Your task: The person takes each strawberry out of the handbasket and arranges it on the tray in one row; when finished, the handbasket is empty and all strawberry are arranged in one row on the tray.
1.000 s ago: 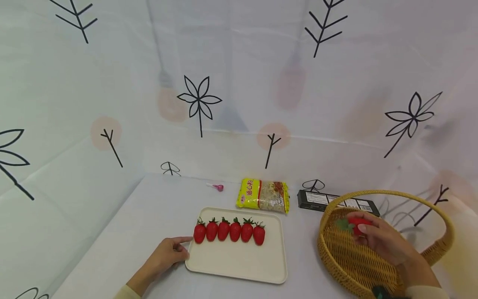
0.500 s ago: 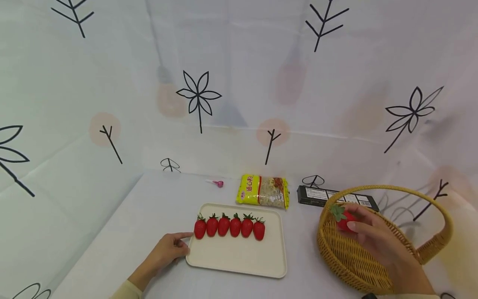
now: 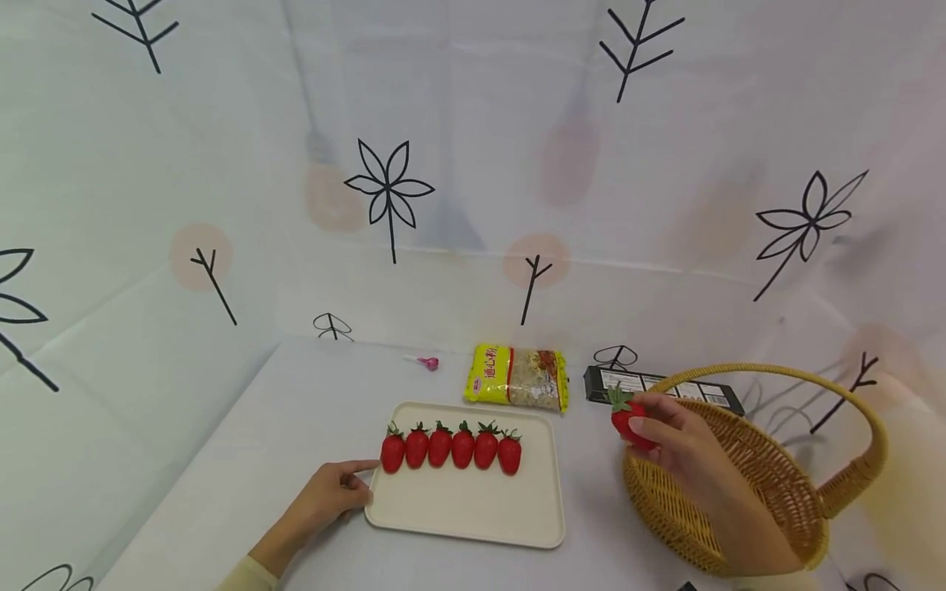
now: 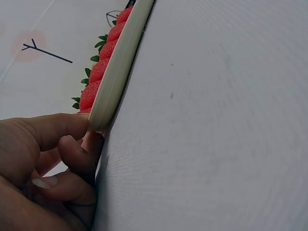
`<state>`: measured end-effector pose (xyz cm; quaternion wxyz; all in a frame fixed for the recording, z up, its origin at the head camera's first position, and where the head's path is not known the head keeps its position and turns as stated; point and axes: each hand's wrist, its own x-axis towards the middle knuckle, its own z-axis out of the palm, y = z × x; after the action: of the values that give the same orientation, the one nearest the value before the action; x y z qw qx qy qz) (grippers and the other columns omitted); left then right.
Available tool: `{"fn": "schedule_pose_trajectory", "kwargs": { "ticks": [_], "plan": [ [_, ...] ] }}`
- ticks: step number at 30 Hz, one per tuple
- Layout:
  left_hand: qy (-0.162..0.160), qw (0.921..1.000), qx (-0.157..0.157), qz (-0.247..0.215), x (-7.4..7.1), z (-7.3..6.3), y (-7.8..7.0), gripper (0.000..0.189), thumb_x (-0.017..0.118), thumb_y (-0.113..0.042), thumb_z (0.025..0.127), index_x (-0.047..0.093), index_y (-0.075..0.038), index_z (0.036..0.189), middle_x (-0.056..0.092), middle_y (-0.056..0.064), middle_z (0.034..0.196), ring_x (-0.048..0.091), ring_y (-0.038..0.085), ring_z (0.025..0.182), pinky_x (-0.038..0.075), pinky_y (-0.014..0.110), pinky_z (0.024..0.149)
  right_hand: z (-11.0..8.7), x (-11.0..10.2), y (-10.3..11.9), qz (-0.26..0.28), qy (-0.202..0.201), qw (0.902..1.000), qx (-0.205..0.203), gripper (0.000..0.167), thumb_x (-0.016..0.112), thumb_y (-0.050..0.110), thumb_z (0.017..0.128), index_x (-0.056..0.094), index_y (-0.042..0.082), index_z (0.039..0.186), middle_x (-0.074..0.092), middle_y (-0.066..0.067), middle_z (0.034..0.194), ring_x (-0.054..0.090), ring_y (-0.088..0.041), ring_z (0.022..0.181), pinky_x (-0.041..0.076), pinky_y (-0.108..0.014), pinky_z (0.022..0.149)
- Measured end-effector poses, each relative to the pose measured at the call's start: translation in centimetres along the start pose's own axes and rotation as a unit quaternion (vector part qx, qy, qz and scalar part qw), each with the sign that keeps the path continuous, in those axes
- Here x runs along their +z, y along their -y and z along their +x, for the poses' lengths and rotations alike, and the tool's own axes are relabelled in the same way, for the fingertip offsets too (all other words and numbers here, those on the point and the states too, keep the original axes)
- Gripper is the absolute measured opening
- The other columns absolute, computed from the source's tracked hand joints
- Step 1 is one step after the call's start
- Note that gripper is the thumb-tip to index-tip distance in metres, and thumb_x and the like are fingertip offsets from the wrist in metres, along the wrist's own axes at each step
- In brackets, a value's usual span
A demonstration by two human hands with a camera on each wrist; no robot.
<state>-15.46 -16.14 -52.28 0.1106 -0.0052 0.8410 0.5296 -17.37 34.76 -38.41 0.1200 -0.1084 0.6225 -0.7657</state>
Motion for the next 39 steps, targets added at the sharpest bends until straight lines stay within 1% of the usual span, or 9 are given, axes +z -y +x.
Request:
{"fn": "schedule_pose_trajectory", "kwargs": {
  "ticks": [5,8,13,16,20,26,29,33,39],
  "plan": [
    [0.001,1.0,0.004,-0.002,0.0,0.0,0.1,0.055,0.074,-0.001,0.078,0.067,-0.002,0.132,0.064,0.0,0.075,0.05,0.012,0.054,0.044,0.027,0.05,0.7,1.9,-0.1,-0.08,-0.074,0.9928,0.049,0.023,0.056,0.011,0.103,0.062,0.026,0.119,0.057,0.009,0.12,0.06,-0.013,0.105,0.057,-0.031,0.084],
    [0.002,1.0,0.004,-0.002,0.0,0.1,0.2,0.055,0.074,-0.002,0.078,0.067,-0.002,0.132,0.064,0.0,0.075,0.051,0.012,0.053,0.044,0.027,0.05,1.3,3.0,-0.2,-0.103,-0.094,0.9874,0.074,0.023,0.06,0.016,0.102,0.059,0.026,0.123,0.056,0.01,0.121,0.058,-0.013,0.107,0.057,-0.029,0.085],
    [0.003,1.0,-0.002,0.0,0.1,0.2,0.2,0.055,0.075,-0.002,0.079,0.066,-0.003,0.133,0.064,0.0,0.076,0.051,0.012,0.054,0.044,0.027,0.05,2.4,4.5,-0.9,-0.12,-0.093,0.9845,0.087,0.029,0.062,0.019,0.101,0.054,0.018,0.128,0.055,0.005,0.122,0.057,-0.018,0.109,0.057,-0.031,0.086],
    [0.004,1.0,-0.003,0.002,0.1,0.1,0.1,0.055,0.075,-0.003,0.079,0.066,-0.003,0.133,0.064,0.0,0.075,0.051,0.012,0.054,0.044,0.027,0.05,3.2,5.0,-1.6,-0.114,-0.088,0.9849,0.096,0.034,0.065,0.019,0.1,0.053,0.013,0.131,0.056,0.002,0.123,0.059,-0.02,0.109,0.057,-0.032,0.088],
    [0.004,1.0,0.002,0.001,0.1,0.1,0.1,0.055,0.074,-0.003,0.078,0.066,-0.002,0.133,0.064,0.0,0.075,0.05,0.011,0.053,0.043,0.026,0.049,4.3,5.5,-3.0,-0.106,-0.088,0.985,0.104,0.046,0.067,0.016,0.098,0.046,0.005,0.138,0.055,-0.005,0.126,0.062,-0.021,0.108,0.057,-0.033,0.09],
    [0.002,1.0,-0.006,0.0,0.0,0.0,0.1,0.055,0.075,-0.003,0.079,0.066,-0.002,0.134,0.064,0.0,0.076,0.051,0.012,0.055,0.044,0.026,0.051,6.0,6.2,-5.5,-0.098,-0.1,0.9831,0.118,0.062,0.067,0.016,0.099,0.034,-0.004,0.147,0.05,-0.016,0.132,0.063,-0.02,0.106,0.057,-0.034,0.09],
    [0.002,0.9999,-0.012,0.005,0.0,-0.1,0.0,0.055,0.075,-0.003,0.08,0.066,-0.003,0.134,0.064,0.001,0.077,0.052,0.012,0.056,0.045,0.027,0.052,6.5,6.5,-6.9,-0.105,-0.122,0.9771,0.14,0.065,0.069,0.019,0.097,0.036,-0.003,0.148,0.051,-0.018,0.134,0.063,-0.021,0.105,0.058,-0.036,0.089],
    [0.003,0.9998,-0.016,0.009,-0.1,-0.1,-0.1,0.054,0.075,-0.003,0.08,0.066,-0.003,0.134,0.064,0.001,0.077,0.053,0.012,0.057,0.045,0.027,0.053,7.0,6.5,-8.8,-0.137,-0.15,0.9644,0.169,0.063,0.073,0.024,0.094,0.044,-0.001,0.144,0.057,-0.018,0.132,0.063,-0.023,0.101,0.057,-0.036,0.087],
    [0.004,0.9999,-0.007,0.013,0.0,0.0,-0.1,0.055,0.075,-0.003,0.079,0.066,-0.002,0.134,0.064,0.0,0.076,0.052,0.012,0.055,0.045,0.027,0.051,7.4,6.2,-10.7,-0.175,-0.167,0.9514,0.19,0.059,0.077,0.028,0.091,0.052,0.0,0.138,0.065,-0.017,0.125,0.063,-0.024,0.096,0.054,-0.034,0.079]
  ]
}}
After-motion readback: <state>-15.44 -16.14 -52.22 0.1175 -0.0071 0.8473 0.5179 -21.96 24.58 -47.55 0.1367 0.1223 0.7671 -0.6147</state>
